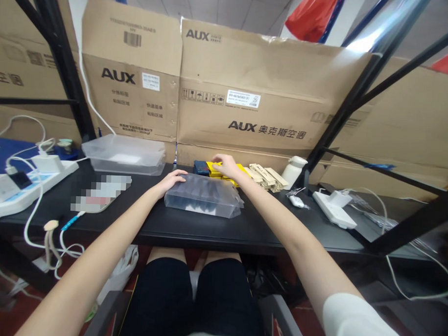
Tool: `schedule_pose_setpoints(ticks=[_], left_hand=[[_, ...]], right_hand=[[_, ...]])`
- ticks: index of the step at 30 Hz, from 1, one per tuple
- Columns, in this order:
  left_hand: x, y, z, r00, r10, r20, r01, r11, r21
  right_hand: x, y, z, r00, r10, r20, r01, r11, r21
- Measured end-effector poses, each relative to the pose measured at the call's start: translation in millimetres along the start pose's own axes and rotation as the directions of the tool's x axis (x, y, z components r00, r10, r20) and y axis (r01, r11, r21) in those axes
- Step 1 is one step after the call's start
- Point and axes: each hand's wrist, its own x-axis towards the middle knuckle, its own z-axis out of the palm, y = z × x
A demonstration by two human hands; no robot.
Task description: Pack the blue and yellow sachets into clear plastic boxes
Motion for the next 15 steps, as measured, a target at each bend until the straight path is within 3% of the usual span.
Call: schedule_pose_setpoints(ticks=[3,6,10,15], left_hand=[[-1,2,1.4,1.000,0.003,0.004,-0.004,1.000,0.015],[-2,4,2.7,1.000,0.007,0.005,-0.007,1.000,0.027],[-4,6,3.2,1.000,0.007,0.004,-0.007,0.999,0.034],[-4,7,3.7,1.000,0.001,-0.003,-0.001,0.999,0.035]], right_hand=[[18,-16,22,0.965,-0.133,0.226,0.163,0.979,-0.122],[26,-23,40,0.914,-0.178,0.363,0.275,0.932,-0.236],[34,-25,48,0.863,-0.179,0.472,0.370,0.861,-0.348],[46,-28,52,0.828,-0.115,0.548,0.394,0.815,-0.424]])
